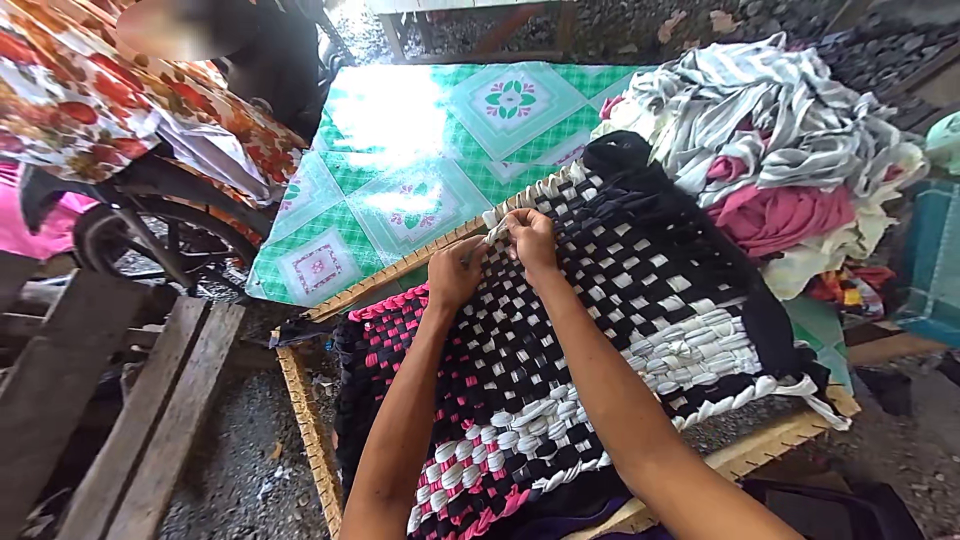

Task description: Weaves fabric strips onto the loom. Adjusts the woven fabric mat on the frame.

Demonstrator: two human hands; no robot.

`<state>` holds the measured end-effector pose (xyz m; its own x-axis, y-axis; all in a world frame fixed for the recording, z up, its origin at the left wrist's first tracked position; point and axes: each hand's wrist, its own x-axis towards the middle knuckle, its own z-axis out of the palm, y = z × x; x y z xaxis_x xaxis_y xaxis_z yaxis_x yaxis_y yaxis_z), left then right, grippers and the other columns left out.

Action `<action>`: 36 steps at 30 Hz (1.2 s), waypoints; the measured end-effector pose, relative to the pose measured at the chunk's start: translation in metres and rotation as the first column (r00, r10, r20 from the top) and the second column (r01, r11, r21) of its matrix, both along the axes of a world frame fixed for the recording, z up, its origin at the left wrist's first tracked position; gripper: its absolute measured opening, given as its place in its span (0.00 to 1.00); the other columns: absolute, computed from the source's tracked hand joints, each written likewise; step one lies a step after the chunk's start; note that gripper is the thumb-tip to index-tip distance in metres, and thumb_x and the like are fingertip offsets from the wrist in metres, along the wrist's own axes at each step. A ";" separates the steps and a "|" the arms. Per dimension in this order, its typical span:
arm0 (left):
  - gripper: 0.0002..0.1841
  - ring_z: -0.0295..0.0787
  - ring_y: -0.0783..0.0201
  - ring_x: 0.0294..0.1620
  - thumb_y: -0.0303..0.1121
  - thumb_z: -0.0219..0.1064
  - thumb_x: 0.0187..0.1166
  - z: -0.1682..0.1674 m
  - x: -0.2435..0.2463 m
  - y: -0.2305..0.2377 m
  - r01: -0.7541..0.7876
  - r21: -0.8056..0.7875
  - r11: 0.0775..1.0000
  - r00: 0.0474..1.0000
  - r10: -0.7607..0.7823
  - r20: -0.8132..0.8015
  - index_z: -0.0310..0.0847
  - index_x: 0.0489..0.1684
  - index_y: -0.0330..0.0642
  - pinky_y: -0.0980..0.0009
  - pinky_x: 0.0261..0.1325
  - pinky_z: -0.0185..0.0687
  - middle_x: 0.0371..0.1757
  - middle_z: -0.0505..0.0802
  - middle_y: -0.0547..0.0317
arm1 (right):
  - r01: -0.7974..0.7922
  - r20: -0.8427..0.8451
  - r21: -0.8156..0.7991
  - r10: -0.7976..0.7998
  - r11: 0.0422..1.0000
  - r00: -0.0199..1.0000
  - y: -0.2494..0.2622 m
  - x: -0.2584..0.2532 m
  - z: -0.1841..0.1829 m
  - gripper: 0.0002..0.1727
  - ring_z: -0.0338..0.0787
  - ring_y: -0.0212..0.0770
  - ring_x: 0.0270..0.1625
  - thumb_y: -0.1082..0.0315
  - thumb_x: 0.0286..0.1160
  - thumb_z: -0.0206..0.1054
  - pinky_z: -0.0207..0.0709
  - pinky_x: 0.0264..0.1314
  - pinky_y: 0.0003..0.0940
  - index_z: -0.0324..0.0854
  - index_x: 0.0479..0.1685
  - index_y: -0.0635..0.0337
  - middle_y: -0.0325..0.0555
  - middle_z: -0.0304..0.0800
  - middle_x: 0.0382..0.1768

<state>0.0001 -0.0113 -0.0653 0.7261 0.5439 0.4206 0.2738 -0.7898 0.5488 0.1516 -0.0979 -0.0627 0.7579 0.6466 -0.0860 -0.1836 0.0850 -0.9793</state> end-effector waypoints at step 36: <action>0.09 0.93 0.53 0.42 0.45 0.75 0.68 0.059 0.071 -0.028 -0.570 -0.309 0.761 0.820 0.499 -0.281 0.95 0.35 0.53 0.42 0.41 0.83 0.35 0.96 0.60 | -0.047 0.694 -0.159 0.146 0.986 0.705 -0.022 0.015 -0.005 0.12 0.93 0.34 0.44 0.66 0.73 0.72 0.89 0.50 0.32 0.91 0.53 0.56 0.45 0.93 0.46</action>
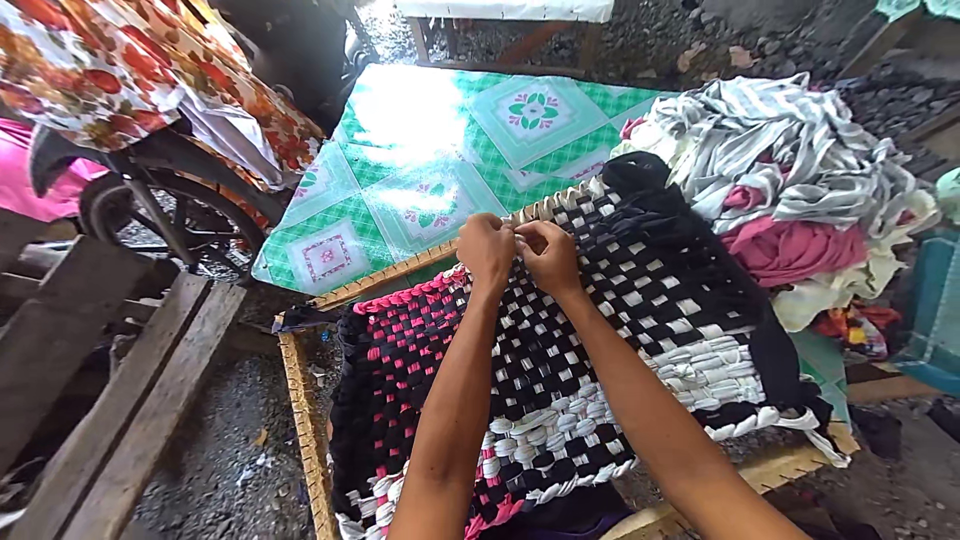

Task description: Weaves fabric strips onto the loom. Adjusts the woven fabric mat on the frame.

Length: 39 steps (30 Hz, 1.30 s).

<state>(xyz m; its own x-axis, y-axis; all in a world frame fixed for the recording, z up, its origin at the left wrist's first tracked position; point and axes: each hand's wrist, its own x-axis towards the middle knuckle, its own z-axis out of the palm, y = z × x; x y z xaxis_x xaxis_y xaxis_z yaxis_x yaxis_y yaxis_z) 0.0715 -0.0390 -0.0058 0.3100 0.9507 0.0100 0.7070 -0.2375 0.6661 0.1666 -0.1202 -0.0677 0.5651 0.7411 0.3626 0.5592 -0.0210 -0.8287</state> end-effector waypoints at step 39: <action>0.08 0.81 0.71 0.28 0.31 0.68 0.82 -0.014 -0.026 0.007 0.329 -0.395 0.858 0.687 0.069 0.723 0.89 0.41 0.36 0.73 0.35 0.80 0.30 0.90 0.61 | -0.132 -0.315 0.119 0.163 0.984 0.935 0.000 -0.013 0.000 0.13 0.88 0.35 0.48 0.65 0.89 0.59 0.83 0.56 0.32 0.79 0.56 0.67 0.48 0.88 0.45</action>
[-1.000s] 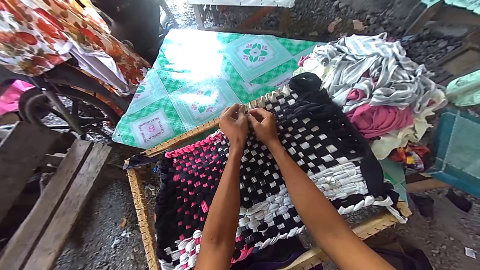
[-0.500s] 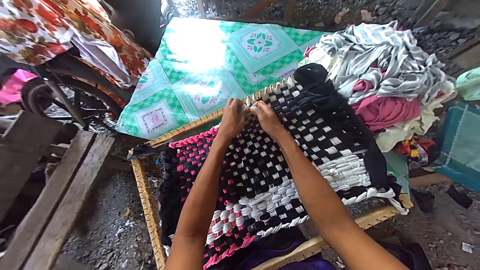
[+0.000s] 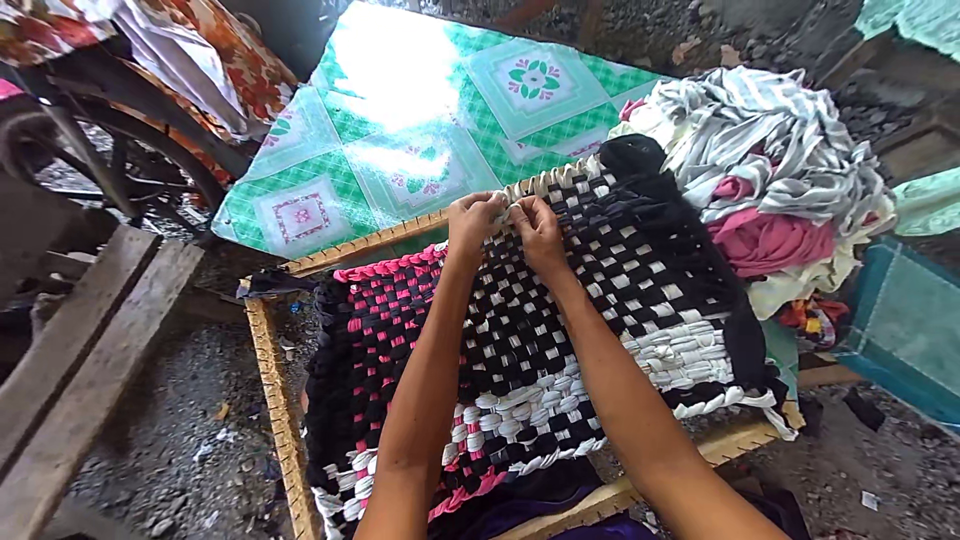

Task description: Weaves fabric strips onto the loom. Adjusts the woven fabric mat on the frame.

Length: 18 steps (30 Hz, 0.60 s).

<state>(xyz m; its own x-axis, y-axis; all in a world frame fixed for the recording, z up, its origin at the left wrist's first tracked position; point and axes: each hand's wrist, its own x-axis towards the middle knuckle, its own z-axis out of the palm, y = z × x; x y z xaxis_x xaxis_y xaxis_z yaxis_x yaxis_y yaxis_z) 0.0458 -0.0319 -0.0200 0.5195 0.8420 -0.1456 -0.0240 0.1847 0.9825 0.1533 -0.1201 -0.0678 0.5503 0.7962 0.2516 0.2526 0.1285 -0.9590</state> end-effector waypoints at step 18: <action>0.10 0.79 0.49 0.63 0.30 0.68 0.81 -0.025 -0.033 0.017 0.387 0.785 0.484 0.921 -0.244 -0.303 0.91 0.54 0.43 0.51 0.72 0.70 0.55 0.92 0.52 | 0.006 -0.205 -0.215 -0.051 0.977 0.978 0.011 0.018 0.020 0.09 0.82 0.28 0.28 0.66 0.81 0.69 0.77 0.32 0.25 0.89 0.47 0.63 0.40 0.90 0.33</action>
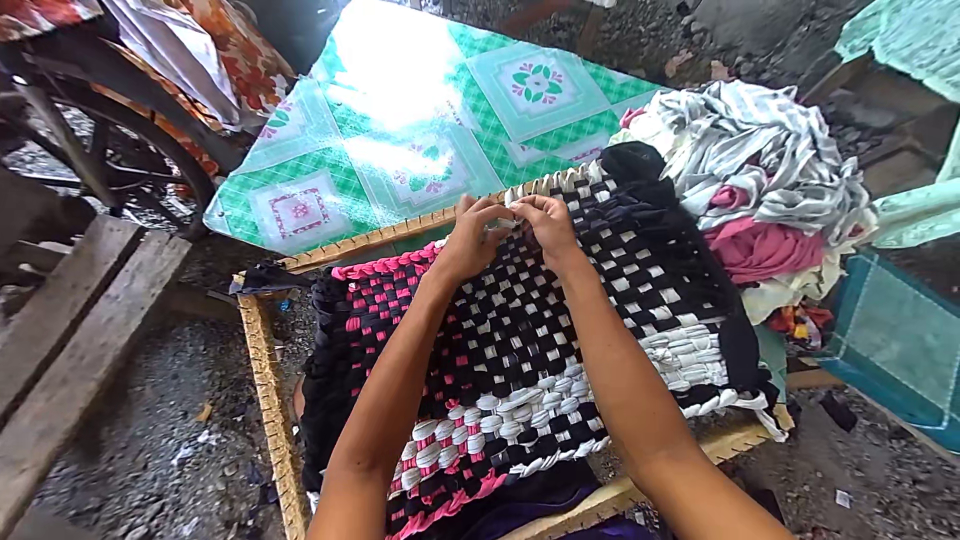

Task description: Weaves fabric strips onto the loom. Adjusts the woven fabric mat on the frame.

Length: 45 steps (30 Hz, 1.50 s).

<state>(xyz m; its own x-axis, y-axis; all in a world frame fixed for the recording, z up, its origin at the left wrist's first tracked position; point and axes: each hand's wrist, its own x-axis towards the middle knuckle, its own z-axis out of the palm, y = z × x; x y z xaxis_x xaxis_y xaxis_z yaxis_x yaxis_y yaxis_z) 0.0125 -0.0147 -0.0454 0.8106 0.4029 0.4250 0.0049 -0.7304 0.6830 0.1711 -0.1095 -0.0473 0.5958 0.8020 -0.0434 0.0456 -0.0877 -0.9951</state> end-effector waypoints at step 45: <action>0.09 0.93 0.67 0.54 0.27 0.72 0.79 -0.002 0.013 0.014 0.072 -0.189 0.979 0.987 -0.043 0.153 0.96 0.50 0.44 0.68 0.52 0.95 0.52 0.94 0.55 | 0.018 0.333 0.381 -0.156 0.924 0.930 -0.023 -0.013 -0.030 0.09 0.94 0.36 0.44 0.75 0.74 0.71 0.91 0.50 0.32 0.92 0.49 0.66 0.50 0.95 0.46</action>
<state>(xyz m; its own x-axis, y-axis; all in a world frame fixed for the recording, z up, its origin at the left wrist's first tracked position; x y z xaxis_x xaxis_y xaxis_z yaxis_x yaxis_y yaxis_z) 0.0257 -0.0005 -0.0469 0.7689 0.4437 0.4603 -0.1446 -0.5807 0.8012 0.1581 -0.1325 -0.0776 0.5847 0.6637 0.4665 0.4064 0.2580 -0.8765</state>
